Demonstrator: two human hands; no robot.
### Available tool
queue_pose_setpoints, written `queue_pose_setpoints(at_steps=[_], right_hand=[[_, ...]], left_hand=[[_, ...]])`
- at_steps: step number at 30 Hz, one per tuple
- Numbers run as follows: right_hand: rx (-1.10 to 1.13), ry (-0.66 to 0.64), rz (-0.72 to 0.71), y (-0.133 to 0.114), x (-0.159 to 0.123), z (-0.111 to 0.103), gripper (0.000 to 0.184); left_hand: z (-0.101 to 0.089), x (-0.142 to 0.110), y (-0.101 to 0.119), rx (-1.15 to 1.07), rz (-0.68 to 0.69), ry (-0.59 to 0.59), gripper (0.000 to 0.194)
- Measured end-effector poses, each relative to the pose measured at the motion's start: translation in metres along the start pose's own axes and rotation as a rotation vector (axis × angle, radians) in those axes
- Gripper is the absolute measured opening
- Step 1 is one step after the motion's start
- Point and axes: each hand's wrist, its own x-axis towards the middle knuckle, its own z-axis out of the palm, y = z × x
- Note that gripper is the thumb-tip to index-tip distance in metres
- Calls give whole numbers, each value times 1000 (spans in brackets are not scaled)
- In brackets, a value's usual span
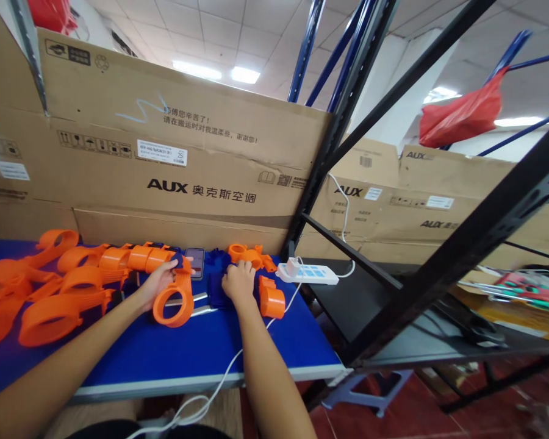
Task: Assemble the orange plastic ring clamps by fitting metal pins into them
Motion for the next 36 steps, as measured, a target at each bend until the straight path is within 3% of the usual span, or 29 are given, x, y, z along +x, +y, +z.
queue_pose_setpoints(at_steps=[10, 17, 20, 25, 31, 36], right_hand=[[169, 173, -24, -5, 2, -9, 24], [667, 396, -112, -8, 5, -7, 24], [842, 433, -133, -17, 3, -5, 23], [1028, 383, -183, -35, -5, -8, 26], [1188, 198, -344, -48, -14, -16, 38], [1285, 44, -501, -55, -14, -17, 45]], left_hand=[[3, -2, 0, 24, 31, -10, 56], [2, -4, -3, 25, 25, -116, 53], [2, -6, -5, 43, 15, -165, 51], [5, -8, -6, 44, -8, -175, 52], [2, -3, -4, -62, 39, -121, 51], [-6, 1, -3, -94, -4, -124, 49]])
